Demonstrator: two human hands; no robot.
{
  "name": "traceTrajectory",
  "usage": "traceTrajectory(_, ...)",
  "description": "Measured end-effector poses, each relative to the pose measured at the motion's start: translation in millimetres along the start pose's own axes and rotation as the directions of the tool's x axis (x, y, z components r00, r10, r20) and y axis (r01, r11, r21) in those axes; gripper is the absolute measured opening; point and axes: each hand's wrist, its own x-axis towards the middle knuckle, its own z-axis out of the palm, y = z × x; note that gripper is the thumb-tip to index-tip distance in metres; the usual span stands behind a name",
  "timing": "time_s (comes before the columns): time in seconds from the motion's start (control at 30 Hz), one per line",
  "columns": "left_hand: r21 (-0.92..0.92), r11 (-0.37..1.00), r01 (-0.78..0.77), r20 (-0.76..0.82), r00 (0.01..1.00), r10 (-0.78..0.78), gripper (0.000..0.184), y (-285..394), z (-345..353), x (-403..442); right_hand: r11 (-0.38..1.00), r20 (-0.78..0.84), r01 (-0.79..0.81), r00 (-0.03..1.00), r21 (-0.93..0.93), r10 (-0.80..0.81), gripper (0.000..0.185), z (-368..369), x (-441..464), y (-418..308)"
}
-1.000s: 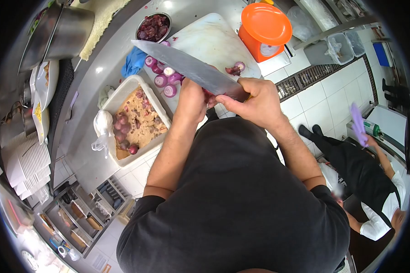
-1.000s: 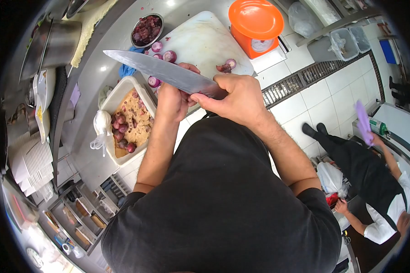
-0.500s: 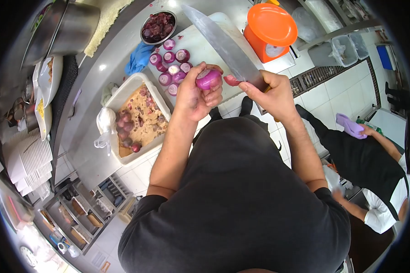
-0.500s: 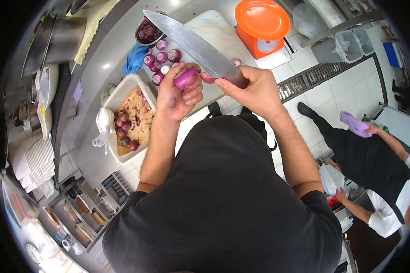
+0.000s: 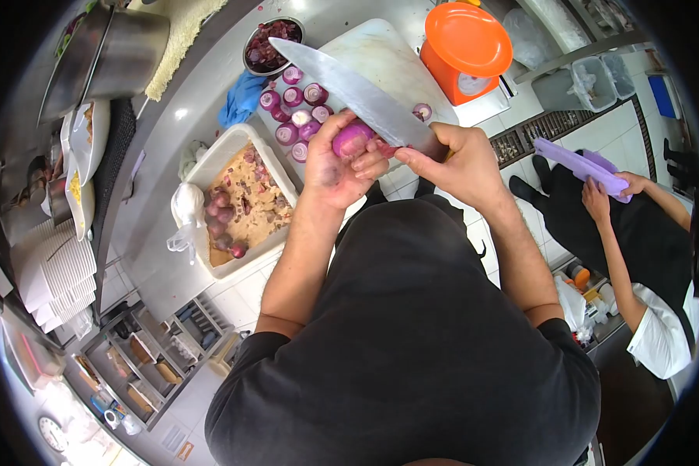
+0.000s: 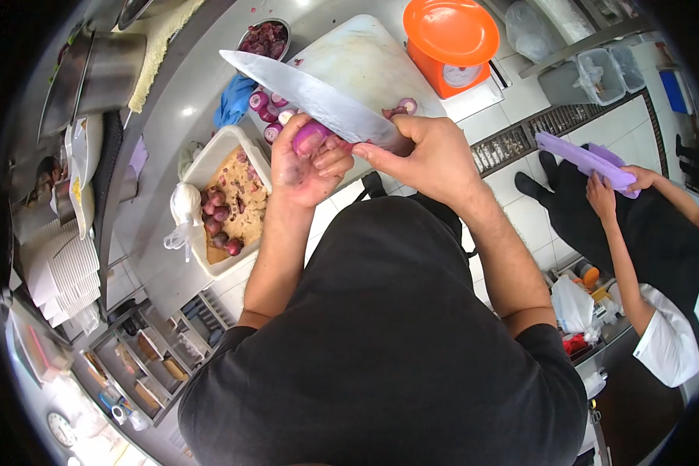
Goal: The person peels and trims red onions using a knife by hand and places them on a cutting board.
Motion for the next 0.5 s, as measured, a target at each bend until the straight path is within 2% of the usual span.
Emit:
traceTrajectory(0.07, 0.040, 0.999, -0.012, 0.004, 1.000, 0.012, 0.039, -2, 8, -2, 1.000, 0.006, 0.021, 1.000, 0.005, -0.021, 0.057, 2, 1, 0)
traceTrajectory(0.17, 0.000, 1.000, -0.004, 0.126, 0.992, 0.004, 0.039, -4, -3, 4, 0.998, 0.000, 0.047, 0.999, 0.034, -0.047, 0.057, 4, 2, -4)
traceTrajectory(0.37, 0.049, 0.998, -0.026, 0.149, 0.989, 0.018, 0.039, -4, -2, 3, 1.000, 0.045, 0.012, 0.999, -0.022, -0.011, 0.057, 2, 2, -5)
traceTrajectory(0.5, 0.112, 0.993, -0.047, 0.016, 0.999, 0.046, 0.038, -5, 9, -4, 1.000, 0.064, 0.016, 0.998, -0.022, -0.015, 0.059, 4, -1, -5)
